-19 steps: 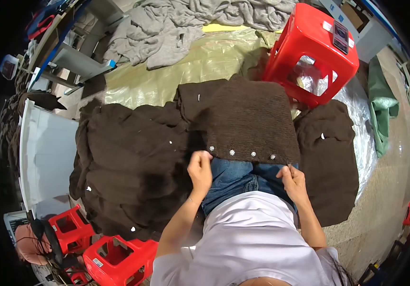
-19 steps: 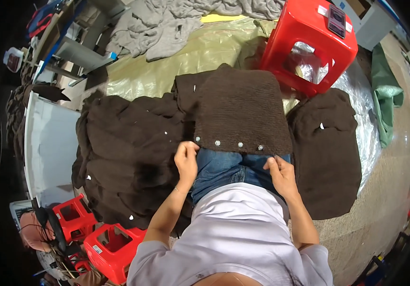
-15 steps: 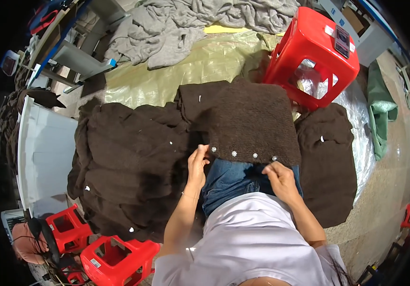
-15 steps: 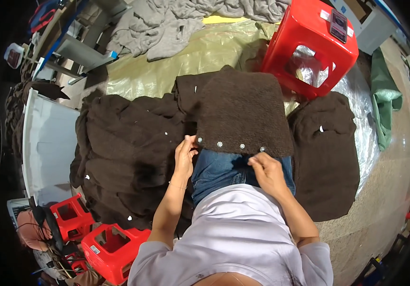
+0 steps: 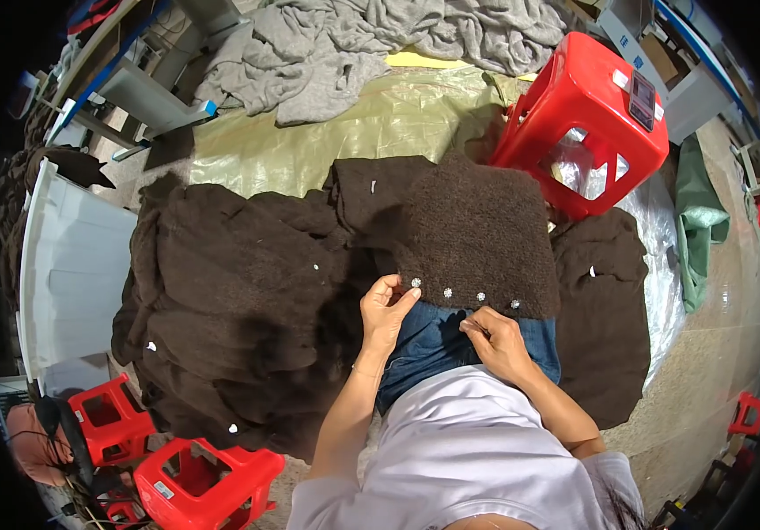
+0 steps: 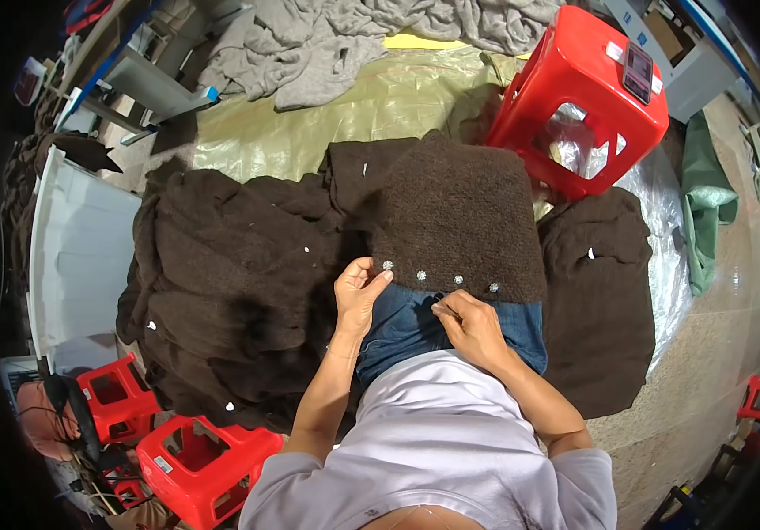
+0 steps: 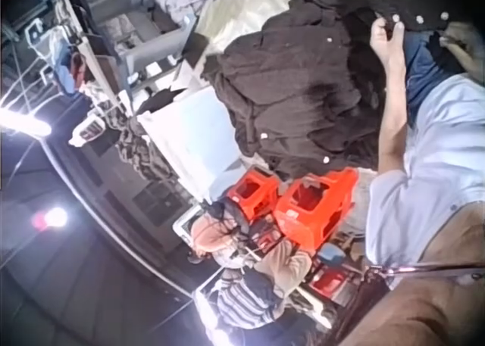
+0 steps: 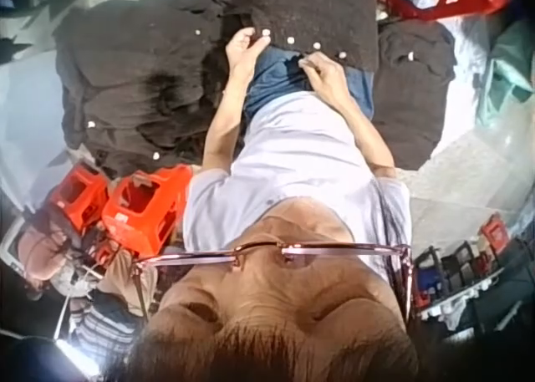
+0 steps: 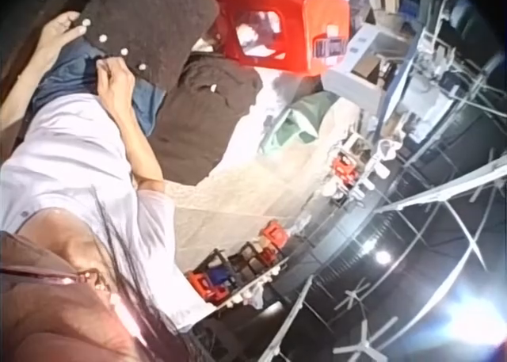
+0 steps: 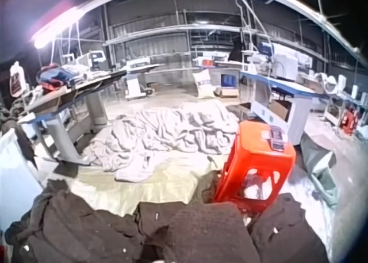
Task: Attaching or checking snap buttons on brown fabric garments.
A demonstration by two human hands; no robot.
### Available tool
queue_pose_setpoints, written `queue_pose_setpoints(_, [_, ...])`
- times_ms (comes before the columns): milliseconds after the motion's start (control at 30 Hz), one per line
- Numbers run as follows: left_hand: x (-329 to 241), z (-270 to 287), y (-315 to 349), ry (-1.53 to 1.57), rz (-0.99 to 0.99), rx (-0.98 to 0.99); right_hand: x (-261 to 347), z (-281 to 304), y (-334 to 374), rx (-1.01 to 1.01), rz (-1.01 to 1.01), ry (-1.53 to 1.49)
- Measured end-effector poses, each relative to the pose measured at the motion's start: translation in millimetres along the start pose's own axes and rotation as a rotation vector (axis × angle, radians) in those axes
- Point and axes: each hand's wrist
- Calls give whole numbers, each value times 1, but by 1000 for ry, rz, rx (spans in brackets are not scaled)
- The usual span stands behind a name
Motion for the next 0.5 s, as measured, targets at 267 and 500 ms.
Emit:
queue_pose_setpoints(267, [2,3,1,94,28,7,2,-1,-2,19,-7,-16])
queue_pose_setpoints(500, [-4,-1,2,110,53,14,7,-2,-7,-4,-18,17])
Point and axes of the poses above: each hand's wrist, its own y-axis away from the middle knuckle, its own z-axis out of the back of the hand, x = y × z, and after that the axes turned 8 degrees about x, right-handed
